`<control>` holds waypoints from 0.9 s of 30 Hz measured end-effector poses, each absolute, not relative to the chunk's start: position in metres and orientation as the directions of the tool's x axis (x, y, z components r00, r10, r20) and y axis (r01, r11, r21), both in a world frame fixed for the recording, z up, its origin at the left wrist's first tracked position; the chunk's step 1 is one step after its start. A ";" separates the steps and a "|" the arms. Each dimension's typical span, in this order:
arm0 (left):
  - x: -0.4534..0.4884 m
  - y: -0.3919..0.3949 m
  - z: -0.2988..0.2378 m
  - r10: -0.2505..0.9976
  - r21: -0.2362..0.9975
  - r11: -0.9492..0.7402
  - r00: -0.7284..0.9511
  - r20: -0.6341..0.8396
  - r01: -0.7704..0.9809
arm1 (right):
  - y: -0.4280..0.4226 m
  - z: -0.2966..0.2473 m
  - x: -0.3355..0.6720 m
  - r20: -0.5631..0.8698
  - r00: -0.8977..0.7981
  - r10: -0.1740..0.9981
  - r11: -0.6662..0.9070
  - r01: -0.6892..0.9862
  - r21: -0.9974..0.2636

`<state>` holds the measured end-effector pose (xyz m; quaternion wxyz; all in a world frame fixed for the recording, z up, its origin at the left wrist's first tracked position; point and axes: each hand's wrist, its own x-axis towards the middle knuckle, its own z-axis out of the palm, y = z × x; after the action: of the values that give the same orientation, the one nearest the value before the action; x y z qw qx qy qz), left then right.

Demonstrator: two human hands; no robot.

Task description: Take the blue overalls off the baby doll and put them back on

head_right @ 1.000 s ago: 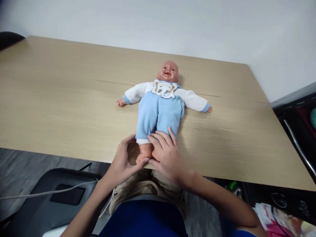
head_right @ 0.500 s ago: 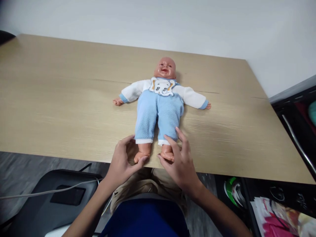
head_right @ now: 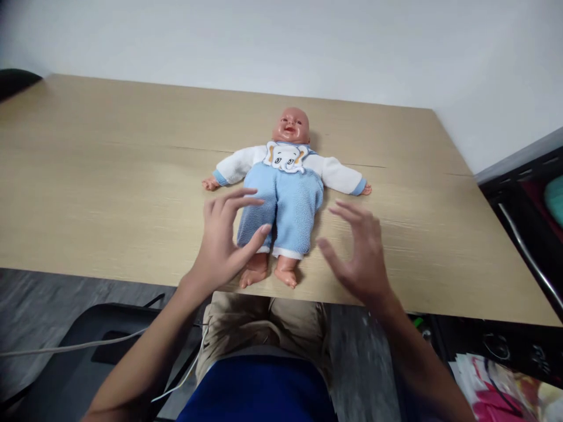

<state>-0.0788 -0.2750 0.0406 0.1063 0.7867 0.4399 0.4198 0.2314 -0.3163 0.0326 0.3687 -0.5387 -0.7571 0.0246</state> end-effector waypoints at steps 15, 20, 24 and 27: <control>0.056 -0.048 0.038 0.606 0.324 -0.778 0.778 0.165 0.537 | -0.165 -0.016 0.317 0.473 0.075 0.878 0.255 0.763 -0.594; 0.058 -0.048 0.033 0.600 0.253 -0.795 0.773 0.205 0.551 | -0.173 -0.012 0.302 0.526 0.132 0.840 0.332 0.642 -0.691; 0.048 -0.052 0.028 0.606 0.310 -0.792 0.740 0.293 0.526 | -0.175 -0.026 0.303 0.474 0.094 0.876 0.360 0.527 -0.770; 0.040 -0.049 0.024 0.642 0.437 -0.758 0.671 0.370 0.484 | -0.178 -0.036 0.303 0.321 0.051 0.946 0.260 0.472 -0.843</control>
<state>0.0396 -0.0487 0.0239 0.1531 0.9012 0.3125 0.2581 0.3029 -0.1779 -0.0364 0.4687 -0.5531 -0.6406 0.2530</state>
